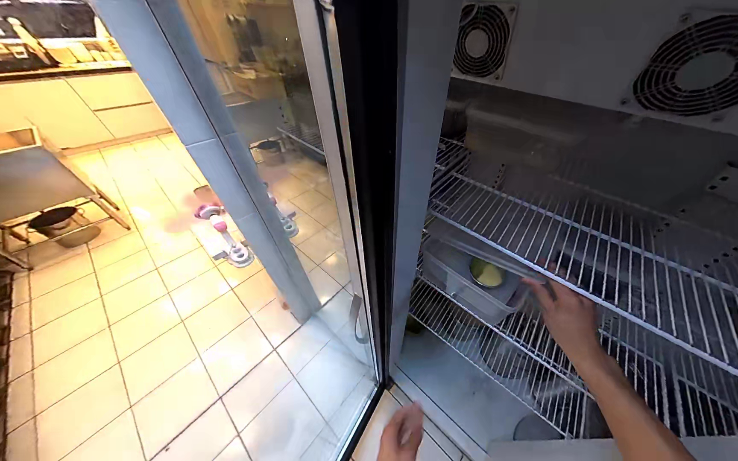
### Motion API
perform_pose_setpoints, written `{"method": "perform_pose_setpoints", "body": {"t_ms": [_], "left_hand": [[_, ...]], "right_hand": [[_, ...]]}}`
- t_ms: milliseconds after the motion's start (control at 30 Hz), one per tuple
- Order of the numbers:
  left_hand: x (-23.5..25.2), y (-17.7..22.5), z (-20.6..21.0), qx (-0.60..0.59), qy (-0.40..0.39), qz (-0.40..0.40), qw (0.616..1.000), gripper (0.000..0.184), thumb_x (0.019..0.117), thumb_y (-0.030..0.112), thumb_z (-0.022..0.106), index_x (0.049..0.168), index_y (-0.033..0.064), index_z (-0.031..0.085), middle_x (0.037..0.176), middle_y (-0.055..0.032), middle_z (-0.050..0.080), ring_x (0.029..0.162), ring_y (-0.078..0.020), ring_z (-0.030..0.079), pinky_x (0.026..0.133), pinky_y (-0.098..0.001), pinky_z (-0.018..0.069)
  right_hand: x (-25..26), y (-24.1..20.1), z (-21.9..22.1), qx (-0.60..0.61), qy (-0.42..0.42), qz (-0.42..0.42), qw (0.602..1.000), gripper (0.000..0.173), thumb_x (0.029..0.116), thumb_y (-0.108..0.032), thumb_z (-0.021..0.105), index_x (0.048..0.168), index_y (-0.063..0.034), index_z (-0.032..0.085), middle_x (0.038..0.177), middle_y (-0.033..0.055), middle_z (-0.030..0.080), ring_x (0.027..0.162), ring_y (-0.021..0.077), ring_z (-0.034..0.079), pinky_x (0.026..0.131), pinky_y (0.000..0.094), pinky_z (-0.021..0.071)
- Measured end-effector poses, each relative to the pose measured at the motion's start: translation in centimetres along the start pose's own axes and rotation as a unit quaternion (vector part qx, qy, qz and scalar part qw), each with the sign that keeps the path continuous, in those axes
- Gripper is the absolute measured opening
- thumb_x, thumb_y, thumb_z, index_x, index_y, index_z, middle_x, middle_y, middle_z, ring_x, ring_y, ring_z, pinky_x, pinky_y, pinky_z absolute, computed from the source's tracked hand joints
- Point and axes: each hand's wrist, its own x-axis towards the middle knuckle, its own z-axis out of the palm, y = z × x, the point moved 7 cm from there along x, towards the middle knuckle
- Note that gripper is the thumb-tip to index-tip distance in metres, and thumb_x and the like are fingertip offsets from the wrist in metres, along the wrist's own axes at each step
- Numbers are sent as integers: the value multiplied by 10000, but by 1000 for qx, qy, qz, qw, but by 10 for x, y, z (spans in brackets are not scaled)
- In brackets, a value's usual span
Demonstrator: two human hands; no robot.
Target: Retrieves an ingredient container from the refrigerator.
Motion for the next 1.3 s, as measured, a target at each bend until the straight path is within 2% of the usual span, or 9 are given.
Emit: {"method": "perform_pose_setpoints", "body": {"t_ms": [100,233,300,367,533,667,867,1033,1300], "left_hand": [[98,119,41,37,-43,152,987,334,1018,155,571,1313,8,629,1259,-112,694,1124,-174,685,994,-373,570],[150,234,56,54,3,216,975,321,1006,134,569,1307,49,637,1289,-108,668,1165,-195,664,992,-392,571],[170,267,61,217,36,252,943,344,1013,145,522,1333,106,641,1342,-91,639,1245,-231,608,1042,-454,518],[190,294,70,386,50,272,880,357,984,117,569,1325,38,636,1354,-190,615,1292,-363,561,1069,-541,471],[243,306,85,576,-4,86,813,399,880,176,738,1213,-30,661,1288,-263,615,1218,-441,587,937,-600,525],[243,321,94,598,-33,26,800,331,882,182,734,1145,-14,690,1259,-252,638,1166,-440,620,856,-625,540],[254,316,105,623,-51,10,780,466,858,272,763,1173,-58,671,1350,-308,560,1274,-473,536,934,-658,499],[258,309,107,594,-35,27,803,572,833,244,793,1291,-42,603,1405,-321,500,1296,-503,501,944,-674,488],[262,312,104,601,-30,21,798,492,881,194,735,1302,-26,605,1380,-298,545,1290,-485,524,972,-670,471]], "right_hand": [[-4,-5,6,-5,41,28,999,438,1051,-356,564,1273,4,674,1233,234,689,1130,417,677,955,609,532],[-5,-9,16,12,57,93,994,465,1068,-315,539,1355,47,597,1319,283,634,1221,458,621,1030,620,481],[-4,-13,16,17,65,107,992,487,1077,-338,514,1374,45,563,1325,282,620,1230,445,613,1028,611,483],[-4,-15,18,24,64,113,991,525,1084,-364,485,1410,47,521,1378,274,588,1277,433,584,1058,599,468],[0,-8,21,54,21,136,989,584,1099,-415,380,1514,-6,424,1507,205,504,1404,347,487,1150,552,402],[-5,-1,14,48,21,97,994,521,1092,-380,440,1398,34,524,1374,247,584,1295,385,569,1081,567,460],[-22,26,20,18,-36,107,993,521,1083,-378,478,1436,2,519,1422,238,570,1293,405,581,1068,577,476],[-14,44,4,-23,-60,131,989,459,1105,-282,430,1447,6,530,1437,230,571,1324,396,566,1100,570,454],[-46,112,-22,-42,-35,227,972,454,1083,-167,441,1501,9,467,1542,258,448,1422,430,452,1150,598,385]]}}
